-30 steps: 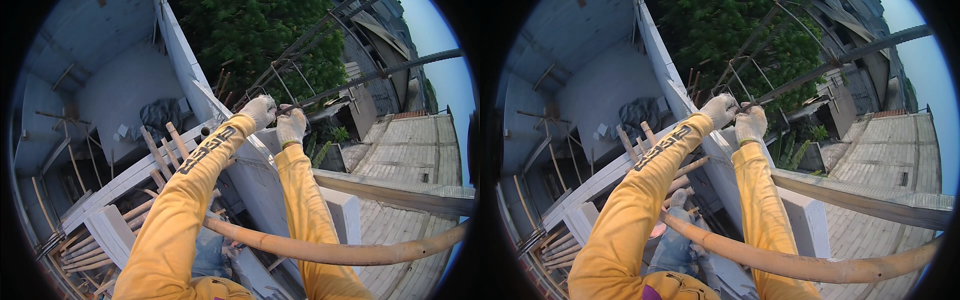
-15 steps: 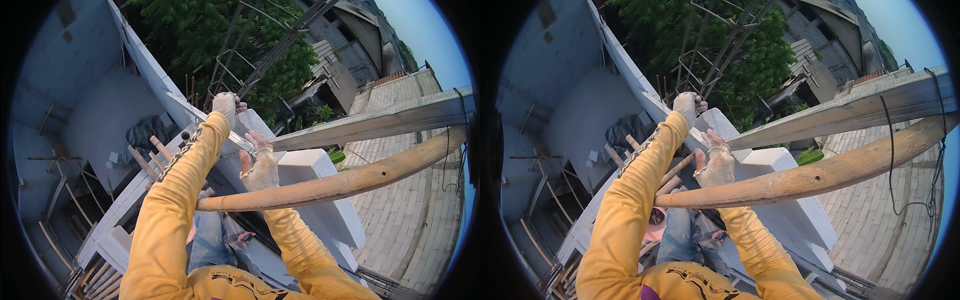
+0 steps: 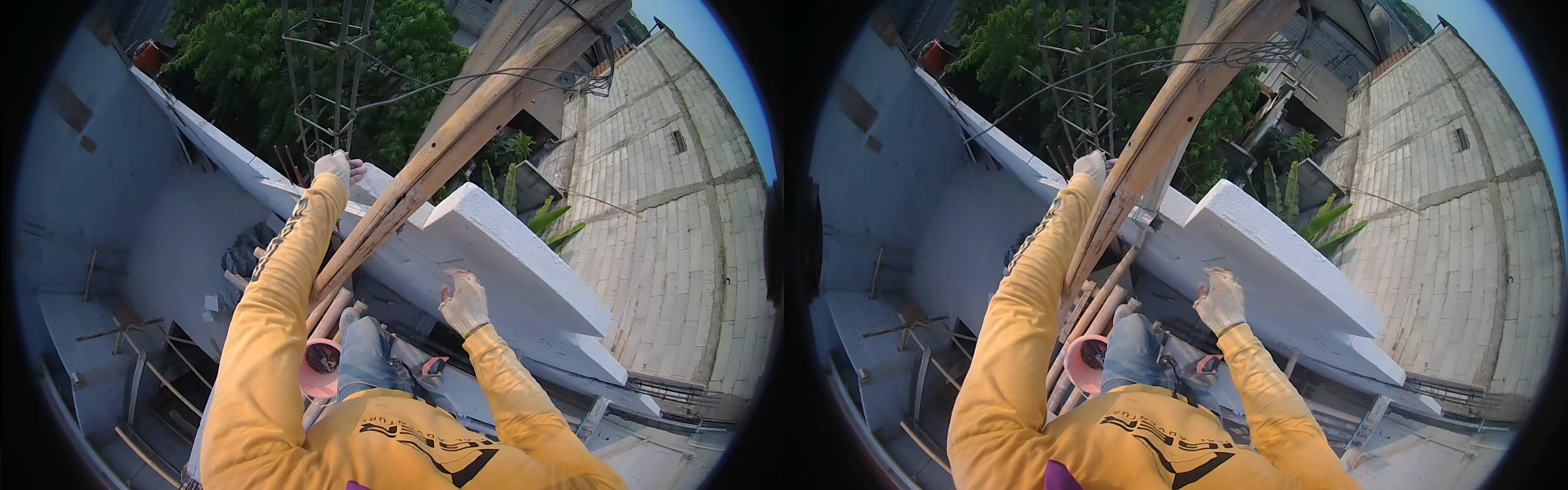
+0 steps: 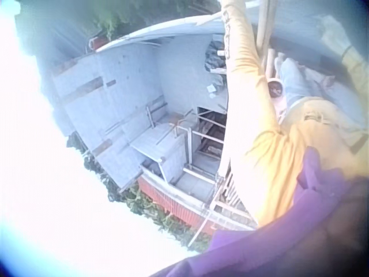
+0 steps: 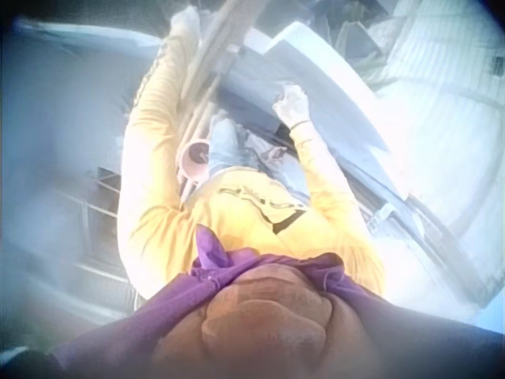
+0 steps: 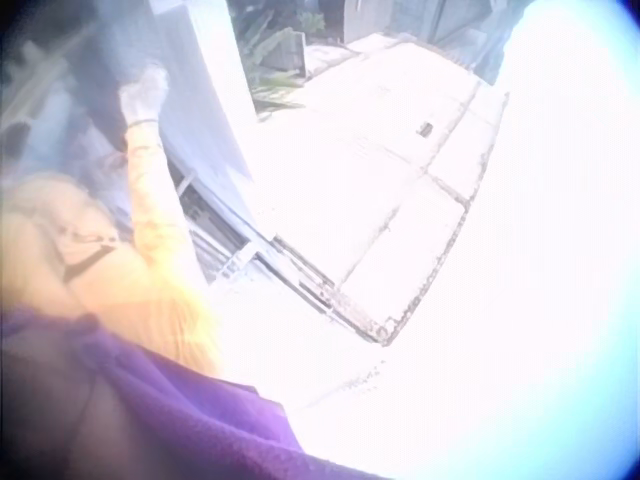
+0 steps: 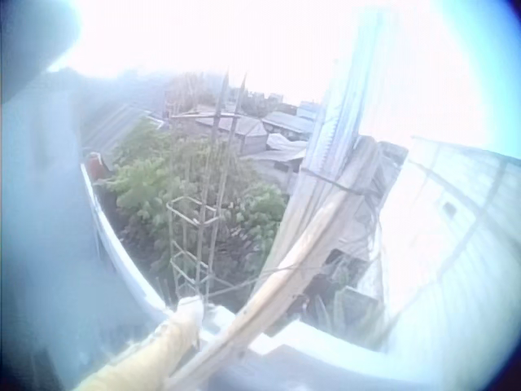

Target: The person applies mortar with a trowel to a wall section and positions a large white block onto the prepared surface.

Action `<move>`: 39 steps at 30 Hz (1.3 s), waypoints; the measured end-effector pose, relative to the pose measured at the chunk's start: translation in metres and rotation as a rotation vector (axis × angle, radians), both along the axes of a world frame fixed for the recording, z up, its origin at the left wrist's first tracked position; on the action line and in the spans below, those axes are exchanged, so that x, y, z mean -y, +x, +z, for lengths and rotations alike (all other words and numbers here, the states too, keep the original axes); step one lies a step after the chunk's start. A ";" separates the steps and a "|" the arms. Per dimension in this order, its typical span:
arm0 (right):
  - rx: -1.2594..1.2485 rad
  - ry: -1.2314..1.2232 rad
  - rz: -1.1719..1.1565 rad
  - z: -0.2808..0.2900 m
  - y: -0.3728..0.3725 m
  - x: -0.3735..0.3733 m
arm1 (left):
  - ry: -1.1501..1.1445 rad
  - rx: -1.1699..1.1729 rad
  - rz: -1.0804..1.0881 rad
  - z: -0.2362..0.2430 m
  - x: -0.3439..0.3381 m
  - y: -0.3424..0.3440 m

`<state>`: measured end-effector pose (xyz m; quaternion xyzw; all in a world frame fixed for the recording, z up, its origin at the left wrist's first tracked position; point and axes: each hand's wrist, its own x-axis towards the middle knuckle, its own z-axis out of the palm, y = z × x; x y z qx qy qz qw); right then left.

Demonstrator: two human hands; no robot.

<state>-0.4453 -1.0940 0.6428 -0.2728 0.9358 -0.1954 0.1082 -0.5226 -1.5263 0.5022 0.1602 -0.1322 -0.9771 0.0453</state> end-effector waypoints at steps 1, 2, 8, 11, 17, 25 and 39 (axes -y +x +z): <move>-0.004 0.027 -0.047 -0.007 -0.005 -0.016 | -0.011 0.046 -0.002 0.009 -0.033 -0.018; -0.003 0.050 -0.091 -0.015 -0.008 -0.031 | -0.029 0.095 0.000 0.020 -0.065 -0.030; 0.583 -0.505 -0.445 -0.085 -0.024 -0.014 | -0.152 0.032 -0.044 0.068 -0.072 -0.038; 0.969 -0.801 -0.743 -0.092 -0.039 0.012 | -0.143 0.004 -0.056 0.055 -0.081 -0.038; 1.219 -1.264 -1.123 -0.128 -0.057 0.041 | -0.325 0.364 0.039 0.069 -0.112 -0.030; 1.396 -1.547 -1.061 -0.134 -0.074 0.076 | -1.724 0.365 -0.508 -0.012 -0.043 -0.054; 1.331 -1.382 -1.064 -0.116 -0.048 0.016 | -0.568 0.193 -0.205 0.108 -0.113 -0.034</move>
